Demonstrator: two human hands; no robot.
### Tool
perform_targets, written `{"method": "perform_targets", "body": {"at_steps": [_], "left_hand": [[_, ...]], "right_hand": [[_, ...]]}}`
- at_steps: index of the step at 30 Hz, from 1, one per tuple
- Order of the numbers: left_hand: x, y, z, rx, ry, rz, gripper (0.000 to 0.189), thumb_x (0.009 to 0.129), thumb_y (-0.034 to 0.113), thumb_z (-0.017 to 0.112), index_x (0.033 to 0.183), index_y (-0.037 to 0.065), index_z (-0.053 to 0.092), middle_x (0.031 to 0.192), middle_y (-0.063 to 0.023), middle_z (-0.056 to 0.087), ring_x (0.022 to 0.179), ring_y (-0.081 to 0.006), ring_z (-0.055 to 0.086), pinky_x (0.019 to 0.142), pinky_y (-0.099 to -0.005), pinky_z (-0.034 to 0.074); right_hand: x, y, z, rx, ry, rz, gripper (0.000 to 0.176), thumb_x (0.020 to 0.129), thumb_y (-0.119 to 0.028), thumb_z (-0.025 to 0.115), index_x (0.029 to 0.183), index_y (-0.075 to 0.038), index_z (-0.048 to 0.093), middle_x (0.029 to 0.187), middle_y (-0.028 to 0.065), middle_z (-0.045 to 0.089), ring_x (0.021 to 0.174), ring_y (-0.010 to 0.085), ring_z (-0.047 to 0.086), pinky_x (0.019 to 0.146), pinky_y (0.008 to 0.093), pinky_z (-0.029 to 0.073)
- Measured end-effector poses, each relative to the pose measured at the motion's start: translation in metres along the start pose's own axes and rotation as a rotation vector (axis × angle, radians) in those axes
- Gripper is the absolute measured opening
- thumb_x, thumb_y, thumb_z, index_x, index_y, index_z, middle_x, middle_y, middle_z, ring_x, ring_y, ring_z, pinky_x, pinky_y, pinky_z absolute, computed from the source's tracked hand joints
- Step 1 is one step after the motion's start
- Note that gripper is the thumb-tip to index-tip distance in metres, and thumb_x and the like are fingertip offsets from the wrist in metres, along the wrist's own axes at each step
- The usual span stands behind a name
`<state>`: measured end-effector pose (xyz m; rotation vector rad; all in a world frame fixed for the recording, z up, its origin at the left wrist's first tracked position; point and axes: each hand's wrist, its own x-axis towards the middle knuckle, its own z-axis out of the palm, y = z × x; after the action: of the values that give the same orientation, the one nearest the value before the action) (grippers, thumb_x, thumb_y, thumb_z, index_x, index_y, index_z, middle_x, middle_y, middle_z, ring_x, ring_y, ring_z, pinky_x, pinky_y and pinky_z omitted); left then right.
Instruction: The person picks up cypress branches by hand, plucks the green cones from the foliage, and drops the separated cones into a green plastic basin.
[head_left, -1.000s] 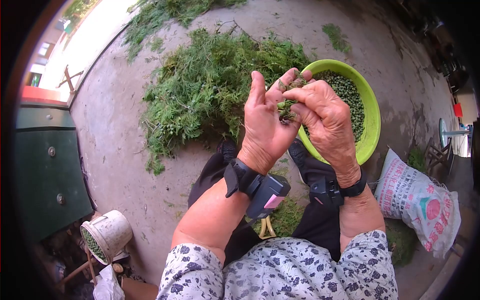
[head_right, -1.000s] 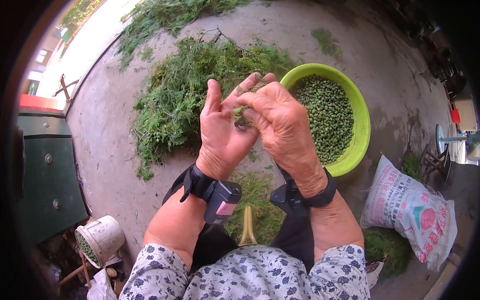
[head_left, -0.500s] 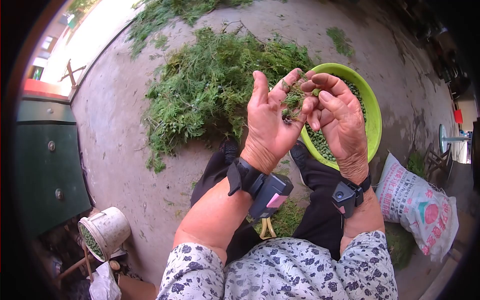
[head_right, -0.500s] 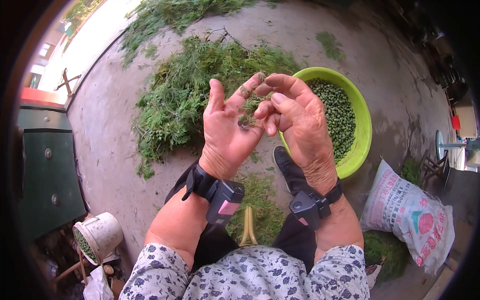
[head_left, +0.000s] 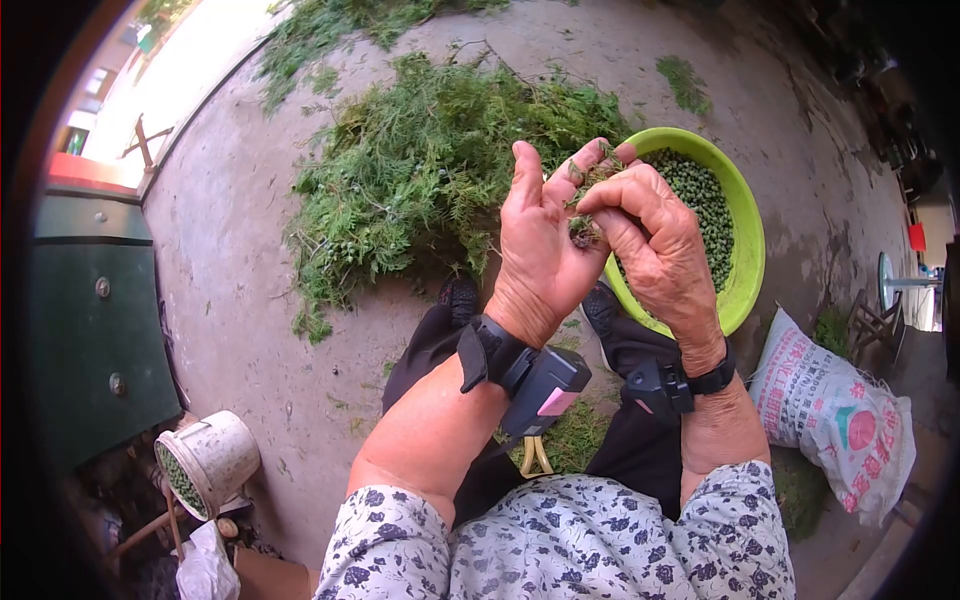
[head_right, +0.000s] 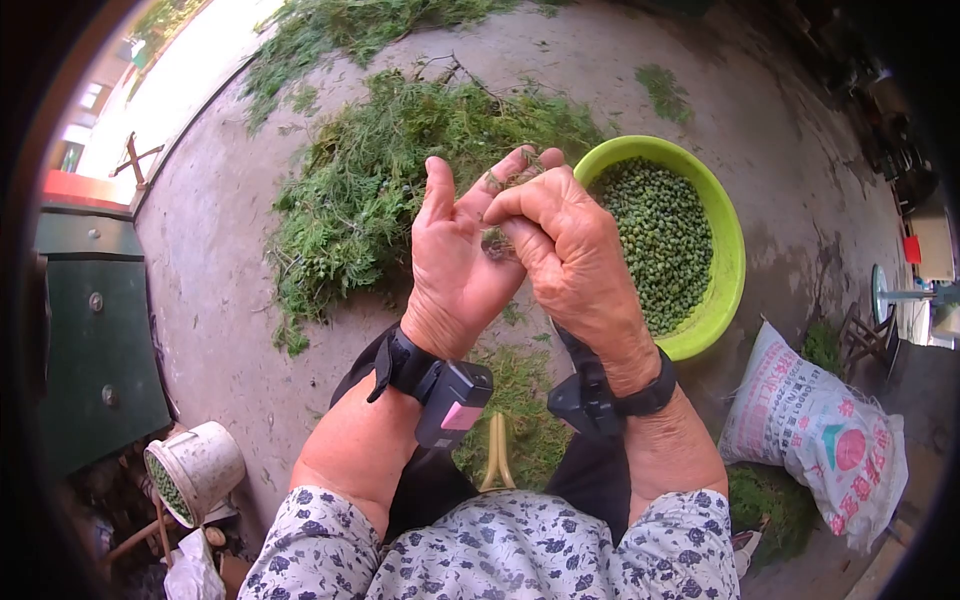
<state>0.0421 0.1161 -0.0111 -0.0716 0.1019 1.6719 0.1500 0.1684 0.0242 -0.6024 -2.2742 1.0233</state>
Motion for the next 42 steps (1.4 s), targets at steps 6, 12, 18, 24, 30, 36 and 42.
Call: {"method": "perform_targets", "body": {"at_steps": [6, 12, 18, 24, 30, 36, 42], "left_hand": [[0.000, 0.000, -0.001, 0.007, -0.007, 0.015, 0.077, 0.093, 0.062, 0.032, 0.132, -0.005, 0.036, 0.136, -0.0240, 0.042, 0.129, -0.0367, 0.038, 0.110, -0.0475, 0.030], [0.000, 0.001, -0.001, 0.101, 0.056, 0.039, 0.075, 0.093, 0.062, 0.033, 0.132, -0.003, 0.037, 0.133, -0.0230, 0.045, 0.125, -0.0358, 0.042, 0.108, -0.0463, 0.034], [0.003, -0.001, -0.005, 0.123, 0.047, 0.040, 0.075, 0.093, 0.062, 0.033, 0.133, -0.001, 0.037, 0.134, -0.0214, 0.045, 0.124, -0.0351, 0.044, 0.107, -0.0452, 0.035], [0.002, 0.000, -0.002, 0.167, 0.093, 0.057, 0.073, 0.094, 0.060, 0.032, 0.132, -0.001, 0.040, 0.134, -0.0211, 0.046, 0.125, -0.0357, 0.043, 0.108, -0.0457, 0.034], [0.003, -0.001, 0.001, -0.004, 0.085, 0.056, 0.069, 0.096, 0.056, 0.033, 0.128, -0.004, 0.044, 0.134, -0.0239, 0.045, 0.128, -0.0376, 0.039, 0.109, -0.0486, 0.032], [0.001, 0.009, -0.001, -0.031, 0.064, 0.120, 0.068, 0.097, 0.052, 0.032, 0.128, -0.009, 0.041, 0.136, -0.0271, 0.041, 0.131, -0.0404, 0.034, 0.112, -0.0522, 0.027], [-0.003, 0.030, -0.005, 0.007, -0.038, 0.159, 0.069, 0.098, 0.051, 0.029, 0.131, -0.009, 0.037, 0.139, -0.0283, 0.035, 0.133, -0.0406, 0.031, 0.114, -0.0527, 0.024]], "right_hand": [[-0.001, -0.003, 0.001, -0.010, -0.036, 0.048, 0.013, 0.078, 0.002, 0.063, 0.091, 0.000, 0.064, 0.082, 0.0080, 0.057, 0.083, 0.0211, 0.057, 0.085, 0.0315, 0.044], [-0.004, -0.008, 0.004, -0.050, -0.062, -0.077, 0.022, 0.071, 0.004, 0.067, 0.091, -0.002, 0.063, 0.084, 0.0080, 0.058, 0.082, 0.0236, 0.058, 0.080, 0.0320, 0.047], [-0.007, -0.010, 0.009, 0.006, -0.058, -0.106, 0.026, 0.068, 0.006, 0.067, 0.092, -0.004, 0.063, 0.088, 0.0080, 0.060, 0.082, 0.0240, 0.060, 0.075, 0.0313, 0.048], [-0.010, -0.013, 0.015, 0.030, -0.003, -0.059, 0.026, 0.068, 0.006, 0.068, 0.091, -0.003, 0.062, 0.089, 0.0079, 0.061, 0.082, 0.0234, 0.060, 0.074, 0.0310, 0.048], [-0.013, -0.011, 0.002, 0.067, 0.092, -0.015, 0.017, 0.077, 0.002, 0.064, 0.093, -0.004, 0.061, 0.084, 0.0085, 0.059, 0.074, 0.0202, 0.060, 0.068, 0.0279, 0.048], [-0.007, 0.047, -0.060, 0.219, 0.455, 0.395, 0.015, 0.085, -0.002, 0.062, 0.100, -0.001, 0.062, 0.080, -0.0007, 0.059, 0.073, 0.0062, 0.054, 0.065, 0.0199, 0.045], [-0.028, 0.116, -0.100, -0.476, 0.517, 0.368, 0.031, 0.082, -0.016, 0.065, 0.110, -0.002, 0.063, 0.092, 0.0119, 0.063, 0.081, 0.0206, 0.060, 0.074, 0.0306, 0.048]]}}
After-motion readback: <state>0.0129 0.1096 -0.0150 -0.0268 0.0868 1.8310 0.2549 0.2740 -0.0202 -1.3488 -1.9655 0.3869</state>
